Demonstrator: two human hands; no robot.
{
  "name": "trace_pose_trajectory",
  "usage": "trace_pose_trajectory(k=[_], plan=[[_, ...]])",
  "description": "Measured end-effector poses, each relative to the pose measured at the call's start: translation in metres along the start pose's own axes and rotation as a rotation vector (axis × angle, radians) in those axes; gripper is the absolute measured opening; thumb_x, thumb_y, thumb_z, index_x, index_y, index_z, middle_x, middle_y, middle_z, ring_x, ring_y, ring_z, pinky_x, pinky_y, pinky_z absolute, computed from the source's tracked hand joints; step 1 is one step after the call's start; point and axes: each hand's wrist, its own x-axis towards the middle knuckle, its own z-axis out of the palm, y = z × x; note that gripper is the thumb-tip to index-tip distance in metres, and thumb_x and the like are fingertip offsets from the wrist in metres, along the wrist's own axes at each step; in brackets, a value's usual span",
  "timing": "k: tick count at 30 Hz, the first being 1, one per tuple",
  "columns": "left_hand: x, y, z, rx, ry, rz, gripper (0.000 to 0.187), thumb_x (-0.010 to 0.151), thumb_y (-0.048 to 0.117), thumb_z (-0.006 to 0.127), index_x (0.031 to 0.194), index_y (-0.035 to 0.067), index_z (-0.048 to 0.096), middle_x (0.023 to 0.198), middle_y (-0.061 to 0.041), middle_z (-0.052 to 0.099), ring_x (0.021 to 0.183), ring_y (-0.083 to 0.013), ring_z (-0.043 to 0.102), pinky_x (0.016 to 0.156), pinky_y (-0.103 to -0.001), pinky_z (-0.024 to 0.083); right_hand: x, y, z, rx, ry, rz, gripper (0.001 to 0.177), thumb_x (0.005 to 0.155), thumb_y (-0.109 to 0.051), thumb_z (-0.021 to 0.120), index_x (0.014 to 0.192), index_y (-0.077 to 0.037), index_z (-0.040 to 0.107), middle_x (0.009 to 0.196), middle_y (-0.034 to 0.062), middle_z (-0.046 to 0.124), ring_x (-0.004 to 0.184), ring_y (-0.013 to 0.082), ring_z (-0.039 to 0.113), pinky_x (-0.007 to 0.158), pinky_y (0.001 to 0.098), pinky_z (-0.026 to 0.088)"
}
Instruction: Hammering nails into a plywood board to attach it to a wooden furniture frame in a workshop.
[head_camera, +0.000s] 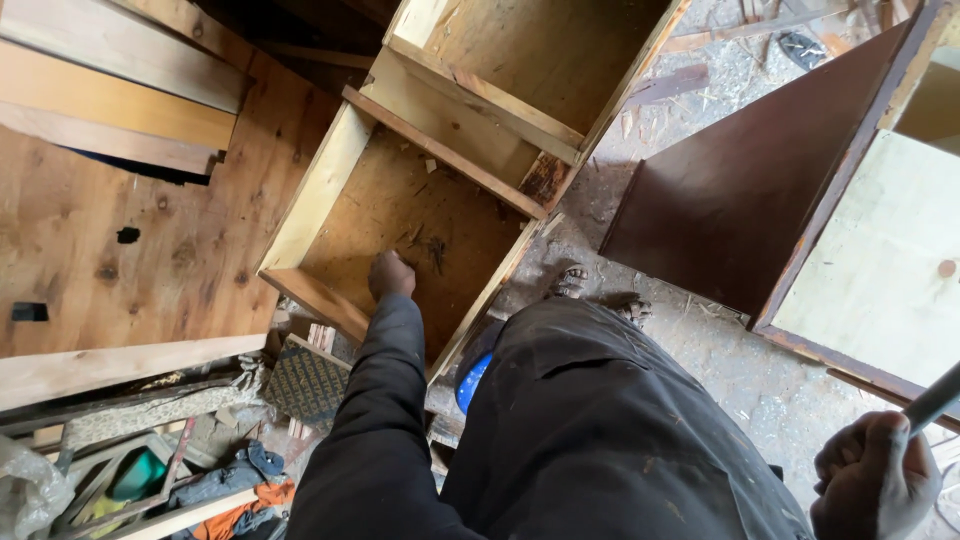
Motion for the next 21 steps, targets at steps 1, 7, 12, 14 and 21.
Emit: trace_pose_trajectory(k=[1,7,12,14,21], plan=[[0.000,0.001,-0.001,0.058,-0.036,0.015,0.020,0.078,0.008,0.047,0.095,0.004,0.055,0.099,-0.014,0.054,0.090,-0.0333,0.052,0.072,-0.042,0.047,0.000,0.002,-0.001,0.017,0.020,0.013,0.043,0.102,-0.020,0.032,0.061,-0.009,0.028,0.047,0.0018,0.020,0.036,0.0110,0.019,0.031,0.0244,0.014],[0.003,0.012,-0.011,0.153,-0.153,-0.015,0.026,0.078,0.018,0.048,0.098,0.003,0.054,0.103,-0.015,0.054,0.093,-0.0345,0.053,0.074,-0.042,0.047,-0.002,0.005,-0.003,0.038,-0.018,0.006,0.042,0.103,-0.023,0.032,0.063,-0.011,0.029,0.047,0.0011,0.023,0.037,0.0101,0.021,0.033,0.0235,0.016],[0.004,0.005,0.005,-0.095,-0.074,0.066,0.007,0.075,0.014,0.047,0.078,0.007,0.050,0.080,-0.011,0.056,0.071,-0.0279,0.053,0.056,-0.040,0.044,-0.002,0.007,-0.002,0.073,-0.002,0.018,0.040,0.102,-0.020,0.032,0.063,-0.010,0.029,0.047,0.0021,0.022,0.037,0.0102,0.020,0.033,0.0230,0.015],[-0.001,0.003,0.012,-0.136,-0.091,0.072,0.008,0.078,0.013,0.046,0.080,0.007,0.051,0.081,-0.011,0.056,0.069,-0.0254,0.052,0.055,-0.038,0.044,-0.003,0.008,-0.002,0.076,0.006,0.013,0.041,0.103,-0.021,0.033,0.064,-0.009,0.030,0.047,0.0021,0.022,0.037,0.0103,0.020,0.033,0.0230,0.015],[-0.028,0.016,0.019,-0.290,-0.020,-0.148,0.016,0.074,-0.001,0.044,0.081,0.007,0.056,0.081,-0.013,0.061,0.074,-0.0268,0.057,0.059,-0.038,0.046,-0.001,0.003,0.004,0.105,0.060,0.063,0.040,0.100,-0.020,0.033,0.061,-0.010,0.028,0.047,0.0014,0.020,0.036,0.0098,0.018,0.032,0.0235,0.011]])
